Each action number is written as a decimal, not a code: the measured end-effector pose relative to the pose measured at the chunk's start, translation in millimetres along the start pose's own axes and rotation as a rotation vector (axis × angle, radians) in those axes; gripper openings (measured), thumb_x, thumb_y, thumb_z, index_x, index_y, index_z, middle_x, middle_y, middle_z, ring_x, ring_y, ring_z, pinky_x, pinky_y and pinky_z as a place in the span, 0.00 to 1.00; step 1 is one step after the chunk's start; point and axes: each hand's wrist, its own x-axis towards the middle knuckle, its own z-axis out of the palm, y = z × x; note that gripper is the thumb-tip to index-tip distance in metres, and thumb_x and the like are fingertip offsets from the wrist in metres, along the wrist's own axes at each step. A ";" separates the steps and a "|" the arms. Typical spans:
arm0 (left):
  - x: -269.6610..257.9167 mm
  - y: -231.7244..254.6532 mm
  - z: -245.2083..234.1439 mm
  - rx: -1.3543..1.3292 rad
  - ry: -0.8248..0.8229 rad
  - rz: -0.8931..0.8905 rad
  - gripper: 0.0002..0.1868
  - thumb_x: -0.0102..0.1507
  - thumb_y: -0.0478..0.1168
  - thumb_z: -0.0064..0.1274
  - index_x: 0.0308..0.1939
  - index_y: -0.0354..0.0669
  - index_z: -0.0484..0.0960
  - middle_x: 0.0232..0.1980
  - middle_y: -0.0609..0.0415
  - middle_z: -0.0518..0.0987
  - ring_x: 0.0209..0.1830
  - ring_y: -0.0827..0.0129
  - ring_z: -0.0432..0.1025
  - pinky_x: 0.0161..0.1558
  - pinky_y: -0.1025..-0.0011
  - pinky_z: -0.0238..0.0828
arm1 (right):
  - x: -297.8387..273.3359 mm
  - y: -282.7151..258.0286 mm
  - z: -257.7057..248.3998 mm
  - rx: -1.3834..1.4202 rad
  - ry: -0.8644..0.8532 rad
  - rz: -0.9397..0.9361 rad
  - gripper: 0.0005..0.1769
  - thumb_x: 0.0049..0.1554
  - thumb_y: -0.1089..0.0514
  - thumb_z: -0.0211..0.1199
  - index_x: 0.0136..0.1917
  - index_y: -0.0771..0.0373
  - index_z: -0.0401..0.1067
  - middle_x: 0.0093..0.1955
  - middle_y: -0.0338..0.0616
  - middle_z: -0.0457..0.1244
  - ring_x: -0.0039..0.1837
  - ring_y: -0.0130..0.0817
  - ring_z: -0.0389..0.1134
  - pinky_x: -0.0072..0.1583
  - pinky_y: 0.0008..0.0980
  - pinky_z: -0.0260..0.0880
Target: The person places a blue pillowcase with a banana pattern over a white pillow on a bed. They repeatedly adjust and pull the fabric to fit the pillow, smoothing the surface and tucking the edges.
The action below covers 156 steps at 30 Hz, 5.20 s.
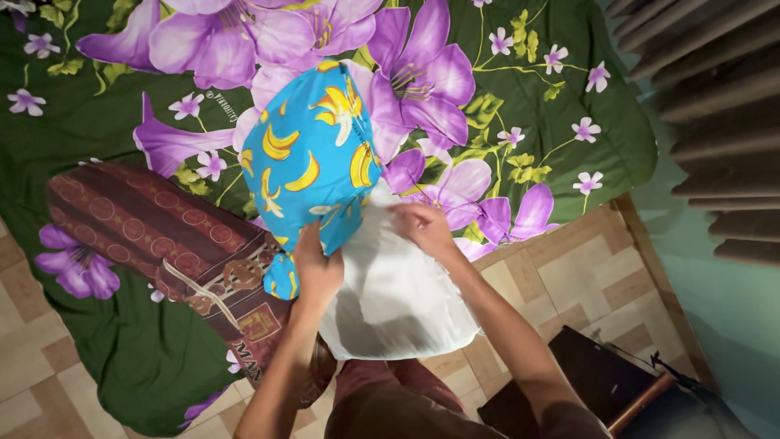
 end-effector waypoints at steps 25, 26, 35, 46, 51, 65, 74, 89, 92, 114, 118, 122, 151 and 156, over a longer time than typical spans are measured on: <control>80.1 39.6 20.8 0.595 -0.144 0.077 0.10 0.52 0.38 0.60 0.31 0.37 0.77 0.26 0.40 0.78 0.24 0.48 0.77 0.26 0.57 0.73 | -33.4 -100.3 73.4 -0.091 -0.013 -0.097 0.50 0.50 0.71 0.61 0.83 0.57 0.49 0.75 0.59 0.59 0.75 0.48 0.61 0.69 0.40 0.64; 80.3 36.7 14.9 0.602 -0.135 0.071 0.10 0.53 0.38 0.60 0.31 0.36 0.77 0.26 0.40 0.78 0.24 0.48 0.77 0.25 0.57 0.73 | -35.3 -112.5 73.7 -0.163 -0.012 -0.162 0.51 0.49 0.71 0.62 0.83 0.56 0.50 0.74 0.61 0.60 0.75 0.53 0.61 0.70 0.42 0.62; 71.5 40.7 -28.8 0.601 -0.317 0.204 0.03 0.53 0.36 0.56 0.27 0.43 0.78 0.30 0.49 0.79 0.33 0.52 0.76 0.35 0.55 0.72 | -21.2 -62.8 120.2 -0.587 -0.011 -0.225 0.24 0.54 0.59 0.66 0.64 0.58 0.68 0.59 0.54 0.67 0.59 0.57 0.69 0.57 0.49 0.68; 20.4 37.6 -25.9 0.477 -0.492 0.283 0.32 0.53 0.33 0.54 0.63 0.43 0.73 0.41 0.49 0.77 0.41 0.53 0.75 0.40 0.56 0.73 | 20.5 8.8 136.2 -0.617 0.009 -0.240 0.22 0.50 0.45 0.66 0.53 0.60 0.72 0.54 0.51 0.66 0.58 0.53 0.66 0.57 0.51 0.66; 33.4 46.9 -29.0 0.437 -0.258 -0.122 0.34 0.56 0.34 0.53 0.69 0.40 0.69 0.47 0.38 0.78 0.34 0.41 0.75 0.34 0.50 0.72 | 3.3 -52.9 111.9 -0.333 0.131 -0.192 0.13 0.51 0.57 0.69 0.47 0.65 0.73 0.45 0.52 0.66 0.48 0.50 0.69 0.48 0.42 0.67; 32.6 73.4 -14.9 0.160 -0.244 -0.090 0.14 0.59 0.40 0.59 0.46 0.40 0.78 0.33 0.43 0.81 0.33 0.46 0.77 0.34 0.52 0.71 | -16.7 -52.8 90.8 -0.006 0.308 -0.214 0.22 0.51 0.64 0.70 0.58 0.63 0.69 0.51 0.46 0.70 0.53 0.30 0.70 0.54 0.35 0.70; 40.3 119.5 -19.7 -0.102 -0.137 -0.017 0.11 0.62 0.40 0.63 0.43 0.42 0.79 0.33 0.45 0.80 0.30 0.50 0.77 0.32 0.59 0.70 | -39.9 -106.6 36.1 -0.043 0.294 -0.098 0.05 0.57 0.63 0.62 0.44 0.64 0.78 0.36 0.49 0.70 0.40 0.28 0.68 0.44 0.33 0.69; 30.5 70.4 2.1 0.275 -0.220 -0.018 0.08 0.61 0.40 0.59 0.40 0.42 0.82 0.39 0.44 0.81 0.39 0.47 0.76 0.39 0.54 0.72 | -29.8 -126.8 24.4 -0.432 0.444 -0.282 0.19 0.49 0.65 0.68 0.55 0.66 0.78 0.44 0.61 0.70 0.47 0.55 0.74 0.50 0.40 0.74; 23.2 47.9 18.5 0.200 -0.125 0.041 0.10 0.59 0.38 0.57 0.43 0.39 0.80 0.46 0.43 0.80 0.45 0.45 0.75 0.43 0.53 0.72 | -19.0 -91.8 38.8 -0.446 0.361 -0.374 0.21 0.48 0.63 0.70 0.56 0.69 0.76 0.47 0.62 0.69 0.49 0.57 0.73 0.52 0.42 0.75; 20.6 11.2 42.1 0.205 -0.149 0.336 0.15 0.56 0.32 0.54 0.48 0.38 0.80 0.40 0.47 0.79 0.41 0.51 0.73 0.42 0.57 0.70 | -27.1 -46.1 46.6 -0.886 0.149 0.037 0.59 0.43 0.37 0.74 0.81 0.48 0.50 0.86 0.57 0.30 0.85 0.62 0.25 0.73 0.77 0.27; -8.0 2.2 55.1 0.120 -0.283 0.511 0.09 0.57 0.38 0.58 0.38 0.40 0.79 0.33 0.50 0.78 0.34 0.53 0.73 0.38 0.57 0.70 | -8.3 9.9 51.4 -1.019 0.069 0.077 0.54 0.47 0.46 0.71 0.81 0.49 0.50 0.87 0.52 0.32 0.86 0.65 0.23 0.74 0.78 0.24; -42.4 -30.5 76.1 0.274 -0.382 0.541 0.06 0.62 0.42 0.59 0.32 0.48 0.78 0.27 0.53 0.77 0.28 0.58 0.74 0.32 0.59 0.70 | 11.2 31.0 59.1 -1.106 0.151 -0.087 0.50 0.51 0.46 0.70 0.80 0.53 0.51 0.84 0.54 0.35 0.83 0.68 0.24 0.68 0.86 0.24; -57.6 -34.1 102.4 0.491 -0.336 0.669 0.03 0.55 0.36 0.51 0.33 0.48 0.76 0.31 0.52 0.78 0.31 0.61 0.77 0.34 0.62 0.72 | -9.1 97.6 23.2 -0.920 0.445 0.250 0.54 0.51 0.48 0.69 0.85 0.59 0.50 0.64 0.55 0.62 0.66 0.55 0.64 0.65 0.57 0.61; -78.0 -70.9 112.9 0.525 -0.485 0.590 0.01 0.58 0.35 0.51 0.33 0.46 0.75 0.28 0.54 0.76 0.29 0.61 0.76 0.33 0.61 0.72 | -21.9 80.2 18.9 -0.802 0.415 0.156 0.56 0.47 0.39 0.74 0.78 0.62 0.52 0.60 0.60 0.62 0.63 0.59 0.62 0.61 0.58 0.59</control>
